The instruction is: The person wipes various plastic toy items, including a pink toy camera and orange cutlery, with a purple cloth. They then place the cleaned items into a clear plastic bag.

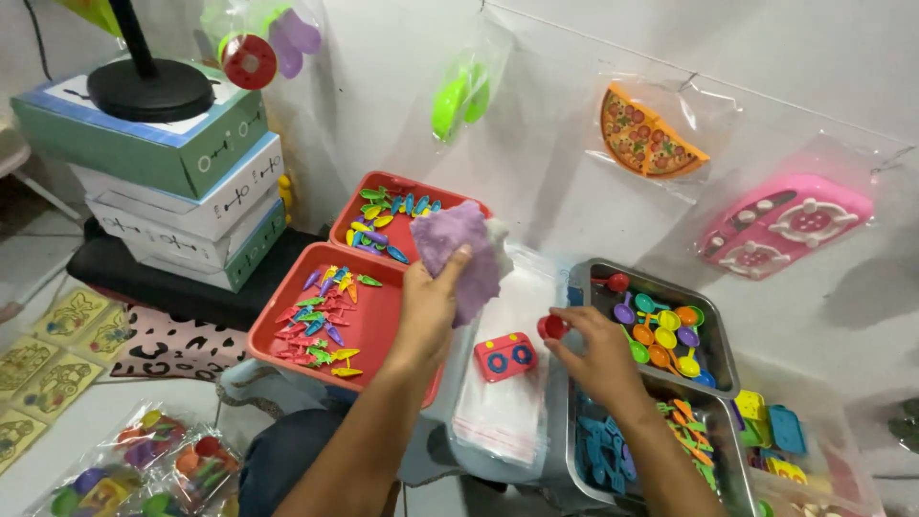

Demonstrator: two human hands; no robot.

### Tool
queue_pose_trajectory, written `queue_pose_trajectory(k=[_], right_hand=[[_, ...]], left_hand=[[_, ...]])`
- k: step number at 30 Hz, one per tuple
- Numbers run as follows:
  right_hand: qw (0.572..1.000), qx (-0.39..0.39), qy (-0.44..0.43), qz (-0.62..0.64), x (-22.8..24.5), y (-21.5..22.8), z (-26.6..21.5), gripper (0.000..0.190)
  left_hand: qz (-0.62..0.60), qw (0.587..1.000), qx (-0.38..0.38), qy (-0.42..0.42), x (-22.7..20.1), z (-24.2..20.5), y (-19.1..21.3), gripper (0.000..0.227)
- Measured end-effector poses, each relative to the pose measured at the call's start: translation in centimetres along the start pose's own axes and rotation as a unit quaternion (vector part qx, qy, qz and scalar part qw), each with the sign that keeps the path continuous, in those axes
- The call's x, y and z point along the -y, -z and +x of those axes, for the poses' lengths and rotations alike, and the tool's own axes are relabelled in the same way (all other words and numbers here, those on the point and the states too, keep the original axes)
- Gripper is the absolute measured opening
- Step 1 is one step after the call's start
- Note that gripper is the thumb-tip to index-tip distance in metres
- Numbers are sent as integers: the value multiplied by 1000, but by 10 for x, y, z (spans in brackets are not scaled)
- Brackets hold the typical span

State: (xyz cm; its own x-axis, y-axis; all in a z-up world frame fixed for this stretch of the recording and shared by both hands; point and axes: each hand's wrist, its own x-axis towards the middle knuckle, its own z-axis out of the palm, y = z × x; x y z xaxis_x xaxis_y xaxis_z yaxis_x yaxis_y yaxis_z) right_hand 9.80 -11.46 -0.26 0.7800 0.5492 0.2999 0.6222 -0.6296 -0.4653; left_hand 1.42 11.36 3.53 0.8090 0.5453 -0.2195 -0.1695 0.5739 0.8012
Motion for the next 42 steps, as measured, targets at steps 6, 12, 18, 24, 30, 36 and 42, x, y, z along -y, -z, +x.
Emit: queue_pose_trajectory(k=[6, 12, 18, 24, 30, 36, 42], right_hand=[[990, 97, -27, -101, -3, -59, 53, 25], [997, -13, 24, 75, 0, -30, 36, 28], [906, -86, -108, 400, -8, 2, -24, 40], [909, -137, -164, 357, 6, 23, -51, 18], [863, -147, -173, 451, -35, 4, -71, 25], [892, -83, -153, 416, -51, 5, -76, 23], [861, -42, -142, 486, -54, -3, -79, 31]], left_hand=[[-3, 999, 51, -12, 17, 7, 3, 16], [2, 994, 106, -14, 14, -4, 3, 20], [109, 952, 285, -33, 50, -29, -11, 28], [230, 909, 344, -48, 62, -44, -22, 20], [241, 912, 331, -21, 73, -50, -31, 18], [247, 939, 240, -4, 90, -45, -41, 17], [293, 930, 219, -34, 98, -43, -39, 22]])
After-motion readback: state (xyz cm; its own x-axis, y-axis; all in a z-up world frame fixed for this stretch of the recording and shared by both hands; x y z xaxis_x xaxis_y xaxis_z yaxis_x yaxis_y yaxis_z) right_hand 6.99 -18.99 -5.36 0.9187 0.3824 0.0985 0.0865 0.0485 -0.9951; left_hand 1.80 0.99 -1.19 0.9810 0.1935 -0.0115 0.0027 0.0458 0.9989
